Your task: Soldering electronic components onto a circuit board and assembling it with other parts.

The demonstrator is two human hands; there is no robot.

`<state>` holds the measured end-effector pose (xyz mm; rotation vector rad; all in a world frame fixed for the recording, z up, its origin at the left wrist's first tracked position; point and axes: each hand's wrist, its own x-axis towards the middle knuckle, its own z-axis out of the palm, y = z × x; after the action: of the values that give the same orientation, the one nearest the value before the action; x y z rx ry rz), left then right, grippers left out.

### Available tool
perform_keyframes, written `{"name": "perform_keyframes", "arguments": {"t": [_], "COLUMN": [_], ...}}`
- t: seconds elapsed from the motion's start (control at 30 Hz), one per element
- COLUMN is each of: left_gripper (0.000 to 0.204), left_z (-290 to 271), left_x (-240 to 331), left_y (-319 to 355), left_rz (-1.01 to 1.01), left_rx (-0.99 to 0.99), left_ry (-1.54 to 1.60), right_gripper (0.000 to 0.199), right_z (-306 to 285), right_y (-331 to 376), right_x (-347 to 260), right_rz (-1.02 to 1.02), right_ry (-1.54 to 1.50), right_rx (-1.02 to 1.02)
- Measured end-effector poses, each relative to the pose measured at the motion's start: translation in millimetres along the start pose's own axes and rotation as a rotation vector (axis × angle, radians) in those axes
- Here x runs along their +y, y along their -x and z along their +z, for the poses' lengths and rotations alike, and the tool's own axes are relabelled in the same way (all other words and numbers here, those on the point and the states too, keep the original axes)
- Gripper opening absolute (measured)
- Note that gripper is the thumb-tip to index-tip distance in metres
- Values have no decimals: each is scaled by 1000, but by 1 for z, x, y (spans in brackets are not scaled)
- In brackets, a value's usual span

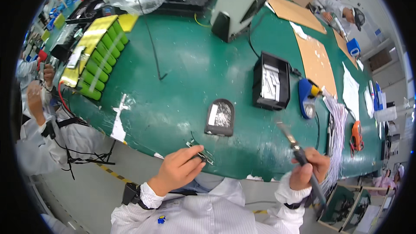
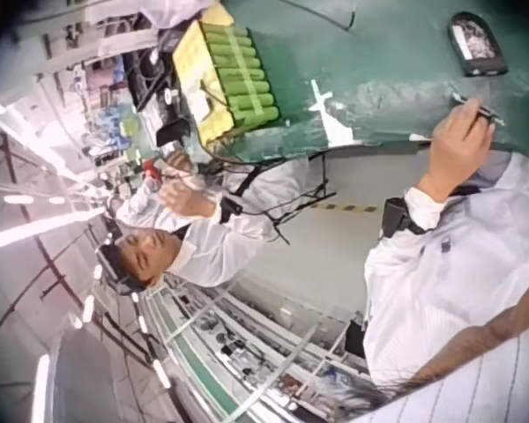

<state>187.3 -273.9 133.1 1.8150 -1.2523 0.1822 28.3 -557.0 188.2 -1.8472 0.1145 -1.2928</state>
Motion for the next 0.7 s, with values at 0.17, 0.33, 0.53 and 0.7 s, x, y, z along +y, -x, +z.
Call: {"name": "perform_keyframes", "arguments": {"t": [0.17, 0.33, 0.53, 0.7], "left_gripper": [19, 18, 20, 23], "left_z": [1, 1, 2, -2], "left_x": [-8, -1, -3, -2], "left_y": [3, -1, 0, -1], "left_rz": [-14, -72, -61, -42], "left_rx": [-33, -126, -185, -214], "left_ry": [-22, -39, -93, -115], "right_gripper": [30, 25, 17, 15], "right_z": [48, 55, 58, 67], "right_y": [26, 37, 43, 44], "right_x": [4, 18, 30, 30], "right_rz": [489, 585, 437, 333], "right_ry": [-411, -533, -525, -543], "right_rx": [-123, -205, -288, -295]}}
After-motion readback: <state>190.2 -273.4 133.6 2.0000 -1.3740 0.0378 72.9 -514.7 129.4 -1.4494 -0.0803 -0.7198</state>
